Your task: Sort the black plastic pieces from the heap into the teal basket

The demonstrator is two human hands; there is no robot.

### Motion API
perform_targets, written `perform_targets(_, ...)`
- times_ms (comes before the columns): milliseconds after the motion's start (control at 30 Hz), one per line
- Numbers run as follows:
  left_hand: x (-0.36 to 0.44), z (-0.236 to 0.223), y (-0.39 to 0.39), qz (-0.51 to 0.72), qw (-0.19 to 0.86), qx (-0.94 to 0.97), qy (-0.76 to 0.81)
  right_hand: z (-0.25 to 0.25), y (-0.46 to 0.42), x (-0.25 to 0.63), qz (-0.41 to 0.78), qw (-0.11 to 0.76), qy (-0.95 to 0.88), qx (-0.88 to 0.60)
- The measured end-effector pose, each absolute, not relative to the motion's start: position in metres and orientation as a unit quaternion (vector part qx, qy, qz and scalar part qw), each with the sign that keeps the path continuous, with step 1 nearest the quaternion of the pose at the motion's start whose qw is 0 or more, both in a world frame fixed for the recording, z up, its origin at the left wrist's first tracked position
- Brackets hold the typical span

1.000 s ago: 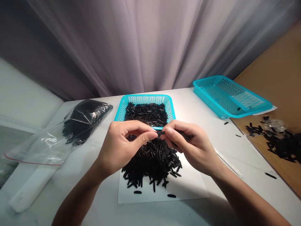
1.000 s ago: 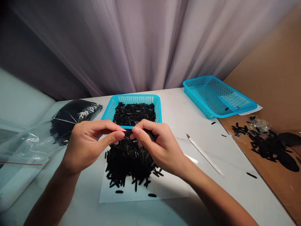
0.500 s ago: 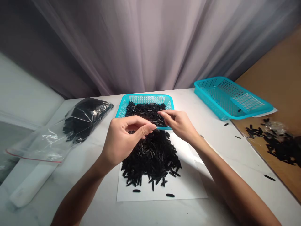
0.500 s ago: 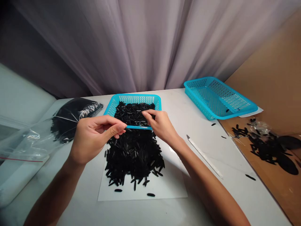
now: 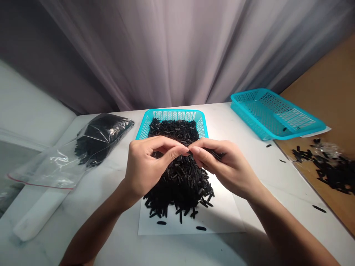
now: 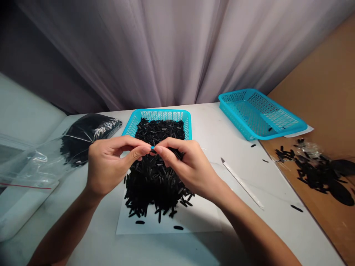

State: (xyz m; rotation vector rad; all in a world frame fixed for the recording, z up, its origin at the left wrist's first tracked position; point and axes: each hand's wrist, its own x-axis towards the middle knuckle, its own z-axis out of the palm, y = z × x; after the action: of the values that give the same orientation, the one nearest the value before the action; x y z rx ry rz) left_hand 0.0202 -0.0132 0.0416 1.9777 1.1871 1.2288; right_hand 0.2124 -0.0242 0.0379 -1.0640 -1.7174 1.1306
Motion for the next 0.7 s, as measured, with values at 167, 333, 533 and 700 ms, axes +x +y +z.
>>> perform_targets(167,0.019,0.040,-0.014,0.464,0.230,0.742,0.426,0.039,-0.025,0.213,0.466,0.400,-0.671,-0.415)
perform_targets(333,0.014,0.044,-0.014,0.466,0.233,0.732,0.440,0.042,-0.026,0.214,0.448,0.411,-0.670,-0.426)
perform_targets(533,0.015,0.049,-0.014,0.445,0.253,0.758,0.405,0.043,-0.028,0.215,0.441,0.411,-0.672,-0.430)
perform_targets(700,0.015,0.050,-0.015,0.447,0.281,0.745,0.407,0.040,-0.027,0.217,0.493,0.419,-0.640,-0.414)
